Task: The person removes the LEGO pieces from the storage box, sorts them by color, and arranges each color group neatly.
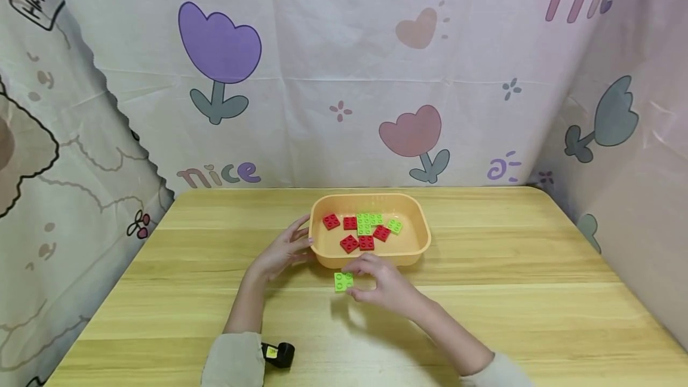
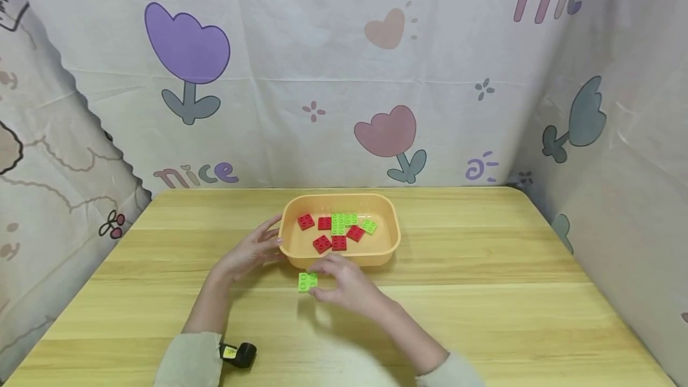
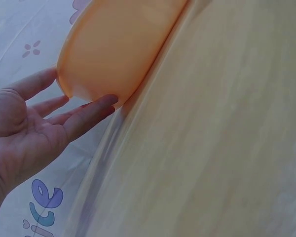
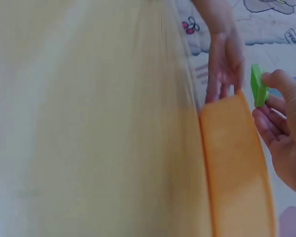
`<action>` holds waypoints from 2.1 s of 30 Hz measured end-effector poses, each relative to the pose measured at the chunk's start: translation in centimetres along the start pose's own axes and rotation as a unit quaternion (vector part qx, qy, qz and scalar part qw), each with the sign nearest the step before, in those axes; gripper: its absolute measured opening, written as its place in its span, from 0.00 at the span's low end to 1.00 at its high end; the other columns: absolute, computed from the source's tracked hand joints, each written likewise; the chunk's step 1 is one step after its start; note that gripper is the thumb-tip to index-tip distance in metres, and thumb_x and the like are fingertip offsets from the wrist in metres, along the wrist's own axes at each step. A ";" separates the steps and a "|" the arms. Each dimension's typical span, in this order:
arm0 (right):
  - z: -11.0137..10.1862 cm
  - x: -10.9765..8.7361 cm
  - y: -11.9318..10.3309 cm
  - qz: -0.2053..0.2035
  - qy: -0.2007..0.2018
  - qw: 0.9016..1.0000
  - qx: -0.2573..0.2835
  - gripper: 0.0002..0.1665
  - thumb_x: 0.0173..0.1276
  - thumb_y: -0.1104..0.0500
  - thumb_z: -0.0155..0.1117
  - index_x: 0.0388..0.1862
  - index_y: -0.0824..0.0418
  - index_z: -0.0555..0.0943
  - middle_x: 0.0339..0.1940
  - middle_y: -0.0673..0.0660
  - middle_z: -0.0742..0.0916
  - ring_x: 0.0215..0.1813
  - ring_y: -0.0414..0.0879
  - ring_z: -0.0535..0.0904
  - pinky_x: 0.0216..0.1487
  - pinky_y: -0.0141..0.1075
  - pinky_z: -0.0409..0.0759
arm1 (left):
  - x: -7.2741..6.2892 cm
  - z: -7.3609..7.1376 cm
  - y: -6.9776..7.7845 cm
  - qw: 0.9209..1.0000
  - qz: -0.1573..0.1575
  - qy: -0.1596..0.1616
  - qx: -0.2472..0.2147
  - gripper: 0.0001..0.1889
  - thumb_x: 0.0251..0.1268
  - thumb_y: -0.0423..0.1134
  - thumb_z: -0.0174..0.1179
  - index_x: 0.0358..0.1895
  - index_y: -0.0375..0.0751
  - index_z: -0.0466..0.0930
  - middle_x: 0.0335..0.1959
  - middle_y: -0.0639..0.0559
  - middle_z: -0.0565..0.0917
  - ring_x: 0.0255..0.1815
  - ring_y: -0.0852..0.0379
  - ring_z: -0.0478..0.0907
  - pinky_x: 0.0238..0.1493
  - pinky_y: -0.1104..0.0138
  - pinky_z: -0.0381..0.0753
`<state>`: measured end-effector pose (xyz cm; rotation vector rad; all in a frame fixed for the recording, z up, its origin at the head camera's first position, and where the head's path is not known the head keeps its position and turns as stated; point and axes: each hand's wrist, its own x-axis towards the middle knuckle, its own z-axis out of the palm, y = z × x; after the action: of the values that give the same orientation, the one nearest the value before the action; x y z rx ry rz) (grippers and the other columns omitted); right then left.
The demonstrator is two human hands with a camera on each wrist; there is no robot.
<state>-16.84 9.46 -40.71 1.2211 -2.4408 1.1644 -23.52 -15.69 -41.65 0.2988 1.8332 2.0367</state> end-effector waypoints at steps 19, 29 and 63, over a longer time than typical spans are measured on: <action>3.9 -0.6 1.6 0.066 -0.020 0.998 -0.008 0.19 0.55 0.58 0.69 0.47 0.59 0.80 0.42 0.47 0.79 0.42 0.42 0.76 0.45 0.30 0.77 | 0.1 -0.1 -0.4 1.000 0.009 -0.003 -0.002 0.34 0.68 0.29 0.48 0.73 0.45 0.43 0.69 0.32 0.50 0.62 0.34 0.60 0.58 0.48 0.66; 4.7 -0.6 2.3 0.070 -0.012 0.997 -0.014 0.18 0.56 0.55 0.69 0.46 0.59 0.81 0.43 0.46 0.79 0.42 0.39 0.75 0.44 0.29 0.77 | 0.1 -0.2 -0.4 1.000 0.004 -0.005 -0.001 0.34 0.68 0.29 0.47 0.73 0.43 0.41 0.69 0.31 0.48 0.63 0.33 0.58 0.59 0.47 0.64; 5.3 -0.8 2.3 0.056 -0.013 0.997 -0.048 0.22 0.55 0.53 0.69 0.49 0.58 0.80 0.50 0.50 0.80 0.55 0.43 0.70 0.57 0.39 0.70 | 0.0 -0.2 -0.3 1.000 0.000 0.008 0.007 0.34 0.67 0.30 0.49 0.73 0.46 0.44 0.69 0.33 0.52 0.63 0.36 0.60 0.58 0.49 0.67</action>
<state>-17.10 7.00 -46.00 1.0922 -2.5822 1.0519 -23.55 -15.81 -41.95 0.2864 1.8583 2.0324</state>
